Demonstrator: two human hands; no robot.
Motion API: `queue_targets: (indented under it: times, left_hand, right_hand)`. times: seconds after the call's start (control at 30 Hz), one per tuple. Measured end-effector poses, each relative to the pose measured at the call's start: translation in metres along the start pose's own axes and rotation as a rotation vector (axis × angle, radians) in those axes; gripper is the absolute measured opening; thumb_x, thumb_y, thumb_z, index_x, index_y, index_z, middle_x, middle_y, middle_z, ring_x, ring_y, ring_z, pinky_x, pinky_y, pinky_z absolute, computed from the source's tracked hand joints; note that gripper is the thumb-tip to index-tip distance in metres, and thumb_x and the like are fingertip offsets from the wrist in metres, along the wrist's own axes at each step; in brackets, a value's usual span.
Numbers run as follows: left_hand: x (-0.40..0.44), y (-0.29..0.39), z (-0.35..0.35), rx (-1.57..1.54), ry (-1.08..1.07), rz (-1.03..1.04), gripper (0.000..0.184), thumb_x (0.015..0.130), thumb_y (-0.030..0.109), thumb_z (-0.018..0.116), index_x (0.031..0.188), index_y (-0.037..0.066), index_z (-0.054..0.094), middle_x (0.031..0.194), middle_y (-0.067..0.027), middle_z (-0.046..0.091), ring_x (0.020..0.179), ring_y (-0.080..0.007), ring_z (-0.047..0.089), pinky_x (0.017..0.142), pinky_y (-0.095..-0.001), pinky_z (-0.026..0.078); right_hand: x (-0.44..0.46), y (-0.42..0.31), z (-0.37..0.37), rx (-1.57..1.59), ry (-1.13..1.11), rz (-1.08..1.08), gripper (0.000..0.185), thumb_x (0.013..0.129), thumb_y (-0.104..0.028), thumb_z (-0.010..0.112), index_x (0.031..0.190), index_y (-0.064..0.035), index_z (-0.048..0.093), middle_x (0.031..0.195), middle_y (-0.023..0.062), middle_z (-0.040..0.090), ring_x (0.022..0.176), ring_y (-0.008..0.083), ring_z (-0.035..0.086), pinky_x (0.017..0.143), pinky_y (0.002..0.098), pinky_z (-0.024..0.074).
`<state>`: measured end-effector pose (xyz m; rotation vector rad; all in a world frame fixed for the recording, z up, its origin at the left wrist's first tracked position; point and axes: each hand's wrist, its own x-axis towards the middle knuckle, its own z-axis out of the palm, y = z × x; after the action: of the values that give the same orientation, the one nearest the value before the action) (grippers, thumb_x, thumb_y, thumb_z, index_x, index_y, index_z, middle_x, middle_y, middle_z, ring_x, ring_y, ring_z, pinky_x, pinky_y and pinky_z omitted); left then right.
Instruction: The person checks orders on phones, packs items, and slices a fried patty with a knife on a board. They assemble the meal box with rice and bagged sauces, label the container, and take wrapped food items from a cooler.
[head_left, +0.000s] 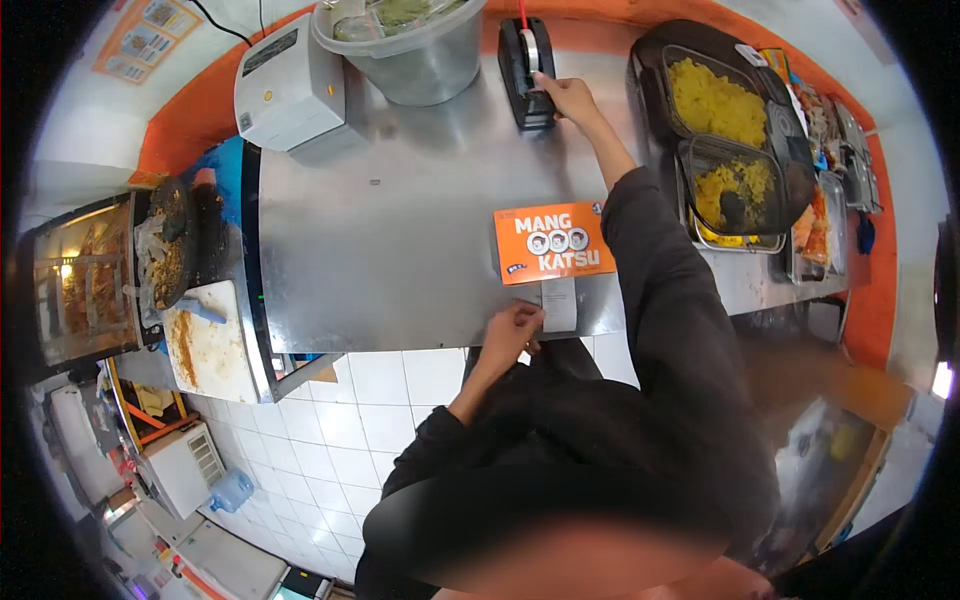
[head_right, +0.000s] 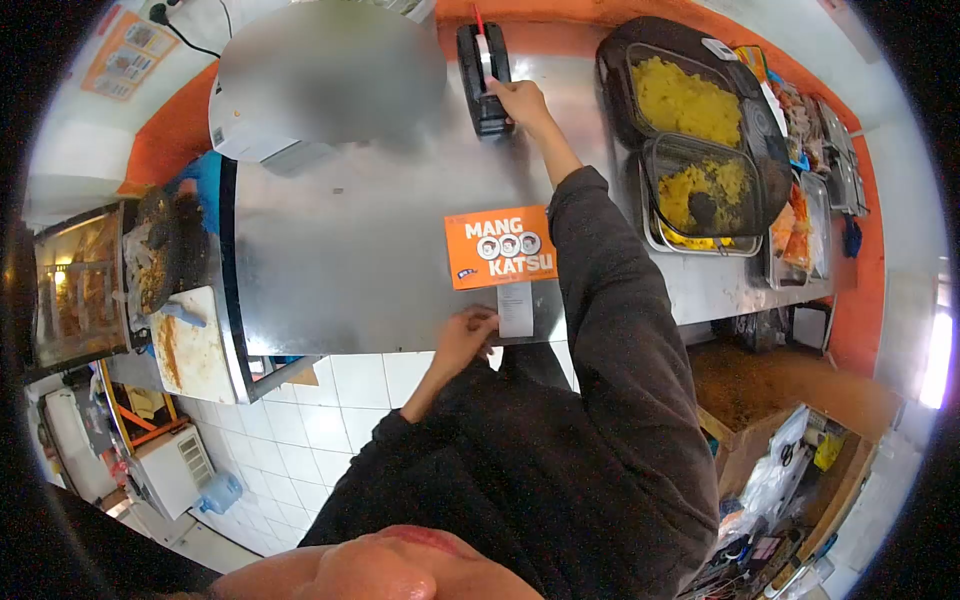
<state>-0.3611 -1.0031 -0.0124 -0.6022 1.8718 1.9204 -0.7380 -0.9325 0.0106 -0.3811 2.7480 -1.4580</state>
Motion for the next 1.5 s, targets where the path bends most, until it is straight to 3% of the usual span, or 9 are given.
queue_targets:
  times: [0.17, 0.43, 0.5, 0.63, 0.7, 0.8, 0.97, 1.23, 1.5]
  left_hand:
    - [0.023, 0.011, 0.019, -0.098, 0.01, -0.088, 0.033, 0.089, 0.024, 0.063, 0.091, -0.009, 0.059, 0.07, -0.0139, 0.065, 0.044, -0.0172, 0.061, 0.038, -0.0292, 0.045]
    - [-0.024, 0.104, 0.035, 0.799, 0.179, 0.502, 0.022, 0.084, 0.028, 0.062, 0.086, 0.006, 0.058, 0.064, -0.0156, 0.061, 0.064, -0.0349, 0.063, 0.057, -0.045, 0.05]
    - [-0.042, 0.13, 0.036, 0.648, 0.219, 0.852, 0.021, 0.084, 0.027, 0.064, 0.083, 0.007, 0.057, 0.061, -0.0118, 0.057, 0.056, -0.0321, 0.058, 0.05, -0.0388, 0.044]
    - [0.026, 0.103, 0.027, 0.567, 0.361, 0.538, 0.017, 0.085, 0.027, 0.064, 0.089, 0.012, 0.057, 0.057, -0.0039, 0.054, 0.051, -0.0234, 0.054, 0.059, -0.0368, 0.039]
    - [0.045, 0.084, 0.021, 0.684, 0.412, 0.59, 0.017, 0.085, 0.028, 0.063, 0.091, 0.013, 0.057, 0.054, -0.0012, 0.053, 0.05, -0.0201, 0.054, 0.066, -0.0364, 0.039]
    - [0.04, 0.08, 0.016, 0.775, 0.323, 0.471, 0.03, 0.083, 0.034, 0.063, 0.108, 0.018, 0.057, 0.075, -0.0051, 0.064, 0.071, -0.0213, 0.061, 0.077, -0.0401, 0.037]
    - [0.046, 0.06, 0.011, 1.071, 0.428, 0.805, 0.054, 0.082, 0.032, 0.063, 0.13, 0.014, 0.047, 0.131, -0.0148, 0.041, 0.119, -0.031, 0.038, 0.091, -0.0511, 0.03]
    - [0.045, 0.056, 0.012, 0.97, 0.449, 0.894, 0.054, 0.083, 0.037, 0.059, 0.131, 0.015, 0.05, 0.137, -0.0188, 0.037, 0.13, -0.0394, 0.028, 0.105, -0.0548, 0.019]
    - [0.049, 0.056, 0.007, 1.099, 0.337, 0.848, 0.058, 0.079, 0.041, 0.063, 0.131, 0.019, 0.05, 0.148, -0.018, 0.027, 0.138, -0.0419, 0.018, 0.11, -0.0556, 0.013]
  right_hand:
    - [-0.046, -0.013, 0.002, 0.473, 0.129, 0.085, 0.032, 0.088, -0.036, 0.063, 0.076, -0.0074, 0.073, 0.071, -0.0006, 0.062, 0.062, 0.0064, 0.051, 0.053, 0.0231, 0.0401]
    - [-0.069, 0.056, -0.004, -0.515, 0.128, -0.118, 0.022, 0.084, -0.02, 0.06, 0.077, -0.0013, 0.069, 0.075, 0.0196, 0.063, 0.08, 0.031, 0.062, 0.073, 0.0399, 0.0484]
    - [-0.09, 0.058, -0.027, -0.256, 0.112, -0.08, 0.021, 0.083, -0.019, 0.061, 0.08, -0.0006, 0.069, 0.067, 0.0192, 0.062, 0.07, 0.0295, 0.064, 0.066, 0.037, 0.0493]
    - [-0.131, 0.014, -0.088, 0.022, 0.136, -0.174, 0.018, 0.086, -0.016, 0.063, 0.087, -0.0006, 0.071, 0.054, 0.0111, 0.057, 0.047, 0.0168, 0.051, 0.049, 0.032, 0.0438]
    - [-0.148, -0.016, -0.119, 0.204, -0.233, 0.135, 0.018, 0.089, -0.016, 0.061, 0.088, -0.0012, 0.072, 0.053, 0.0043, 0.054, 0.044, 0.0095, 0.047, 0.043, 0.0257, 0.039]
    - [-0.171, -0.045, -0.136, 0.185, -0.325, 0.187, 0.018, 0.09, -0.016, 0.061, 0.094, -0.0023, 0.071, 0.054, -0.0012, 0.051, 0.043, 0.0042, 0.044, 0.04, 0.0212, 0.035]
    - [-0.196, -0.068, -0.131, 0.326, -0.439, 0.229, 0.03, 0.09, -0.013, 0.061, 0.119, -0.0087, 0.063, 0.054, -0.0028, 0.05, 0.044, 0.0028, 0.041, 0.042, 0.0203, 0.0352]
    - [-0.201, -0.056, -0.113, 0.429, -0.611, 0.2, 0.067, 0.083, -0.004, 0.064, 0.143, -0.0184, 0.038, 0.051, -0.0043, 0.047, 0.047, 0.0027, 0.039, 0.043, 0.0204, 0.0324]
    - [-0.227, -0.007, -0.141, -0.889, -0.144, 0.103, 0.111, 0.067, -0.015, 0.079, 0.15, -0.0181, 0.005, 0.073, 0.0167, 0.064, 0.067, 0.0313, 0.064, 0.059, 0.0408, 0.0498]
